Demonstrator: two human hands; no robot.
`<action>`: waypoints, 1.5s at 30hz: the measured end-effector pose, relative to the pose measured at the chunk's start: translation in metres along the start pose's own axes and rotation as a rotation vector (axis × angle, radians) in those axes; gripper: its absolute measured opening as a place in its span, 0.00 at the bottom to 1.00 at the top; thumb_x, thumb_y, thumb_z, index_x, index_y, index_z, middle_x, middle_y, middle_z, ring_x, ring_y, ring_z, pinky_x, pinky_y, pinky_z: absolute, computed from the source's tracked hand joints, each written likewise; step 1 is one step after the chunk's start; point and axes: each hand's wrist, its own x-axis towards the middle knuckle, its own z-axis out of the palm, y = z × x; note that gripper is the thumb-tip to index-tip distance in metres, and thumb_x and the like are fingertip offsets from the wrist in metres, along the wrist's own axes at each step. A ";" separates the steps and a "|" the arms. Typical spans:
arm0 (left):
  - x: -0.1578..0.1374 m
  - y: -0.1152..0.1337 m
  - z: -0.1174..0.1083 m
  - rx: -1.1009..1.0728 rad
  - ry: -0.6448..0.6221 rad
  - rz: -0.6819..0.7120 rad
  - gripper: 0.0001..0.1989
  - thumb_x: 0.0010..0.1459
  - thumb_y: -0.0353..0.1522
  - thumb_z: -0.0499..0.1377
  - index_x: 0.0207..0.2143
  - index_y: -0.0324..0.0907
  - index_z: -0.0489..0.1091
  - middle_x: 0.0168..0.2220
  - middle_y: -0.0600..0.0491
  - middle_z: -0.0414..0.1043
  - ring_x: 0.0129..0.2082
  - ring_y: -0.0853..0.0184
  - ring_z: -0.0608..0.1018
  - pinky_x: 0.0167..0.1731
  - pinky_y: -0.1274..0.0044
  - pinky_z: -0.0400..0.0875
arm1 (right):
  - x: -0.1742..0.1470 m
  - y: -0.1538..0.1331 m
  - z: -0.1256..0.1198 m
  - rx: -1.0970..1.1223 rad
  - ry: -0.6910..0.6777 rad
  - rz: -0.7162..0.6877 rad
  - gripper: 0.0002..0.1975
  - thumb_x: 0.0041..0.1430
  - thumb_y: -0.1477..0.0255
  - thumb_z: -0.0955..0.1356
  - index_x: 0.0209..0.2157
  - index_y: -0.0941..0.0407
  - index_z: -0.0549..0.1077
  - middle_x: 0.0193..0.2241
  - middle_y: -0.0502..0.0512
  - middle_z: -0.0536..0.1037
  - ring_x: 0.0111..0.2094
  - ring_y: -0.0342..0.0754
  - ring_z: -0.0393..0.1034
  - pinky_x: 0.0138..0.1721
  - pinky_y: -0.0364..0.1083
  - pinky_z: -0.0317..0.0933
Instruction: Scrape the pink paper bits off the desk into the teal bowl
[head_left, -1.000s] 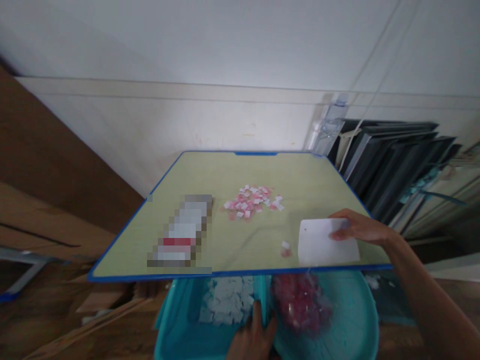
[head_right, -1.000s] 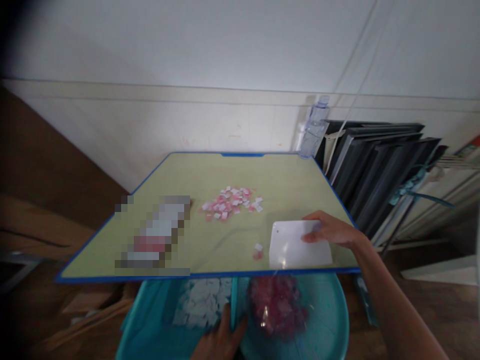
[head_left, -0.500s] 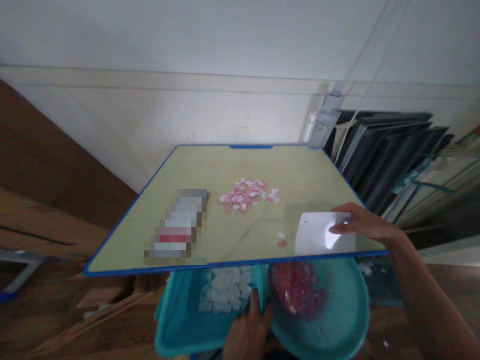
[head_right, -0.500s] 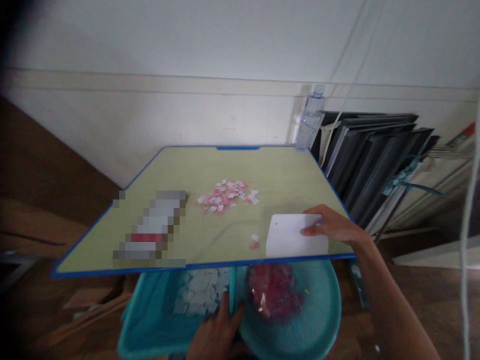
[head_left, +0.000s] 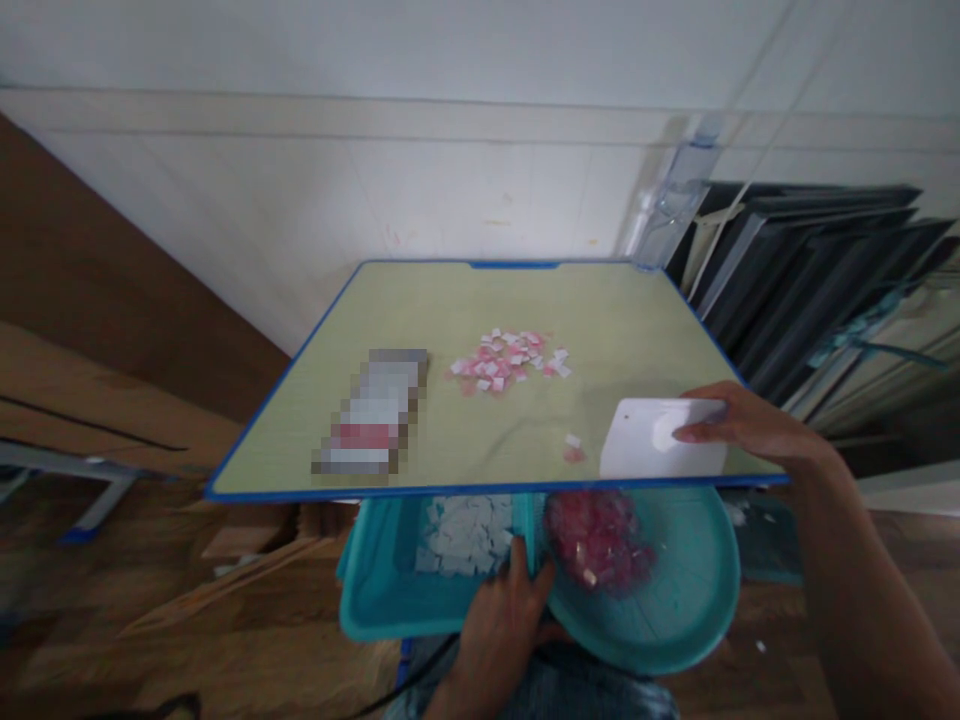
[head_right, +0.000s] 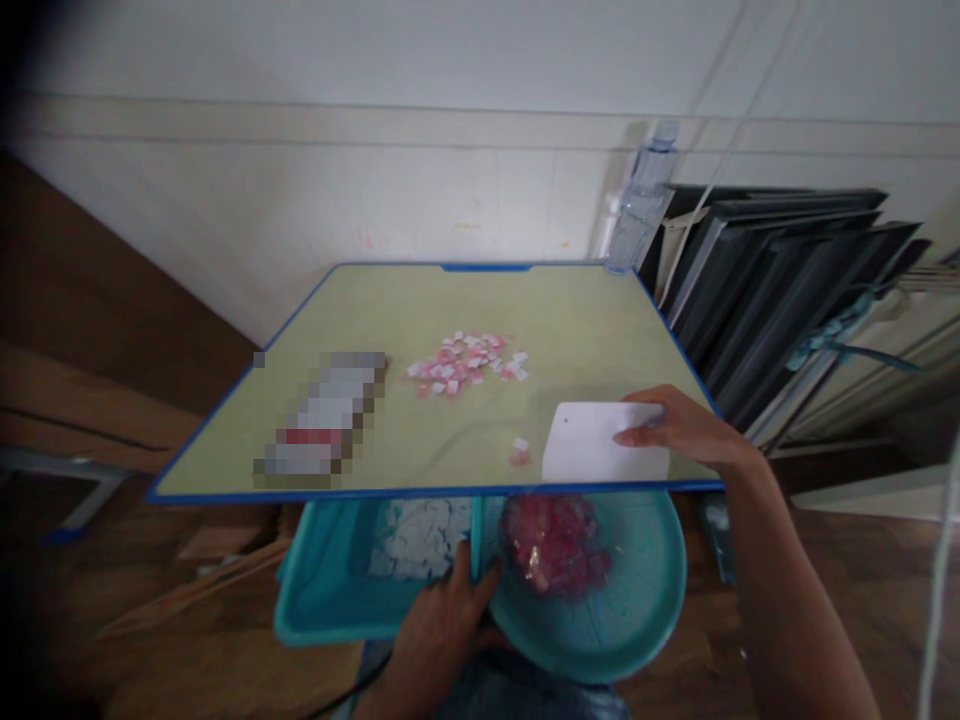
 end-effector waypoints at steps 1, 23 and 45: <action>0.000 0.000 0.001 0.007 0.005 0.003 0.32 0.46 0.43 0.60 0.54 0.52 0.56 0.57 0.37 0.50 0.39 0.57 0.75 0.34 0.69 0.71 | -0.001 0.000 0.001 -0.009 -0.003 0.006 0.18 0.39 0.57 0.71 0.22 0.60 0.74 0.19 0.51 0.73 0.23 0.46 0.65 0.23 0.43 0.57; -0.001 -0.002 -0.008 -0.061 -0.002 0.136 0.18 0.59 0.30 0.49 0.52 0.48 0.62 0.50 0.50 0.67 0.47 0.62 0.69 0.46 0.71 0.65 | -0.122 -0.069 0.179 0.333 0.152 0.262 0.20 0.47 0.52 0.63 0.38 0.45 0.77 0.30 0.51 0.80 0.30 0.60 0.73 0.29 0.55 0.68; 0.002 0.002 -0.007 0.073 0.047 0.035 0.29 0.48 0.45 0.57 0.53 0.51 0.59 0.56 0.37 0.51 0.35 0.57 0.76 0.32 0.68 0.72 | -0.126 0.006 0.182 0.213 0.589 0.418 0.21 0.47 0.57 0.67 0.32 0.60 0.77 0.29 0.59 0.80 0.30 0.56 0.75 0.25 0.45 0.69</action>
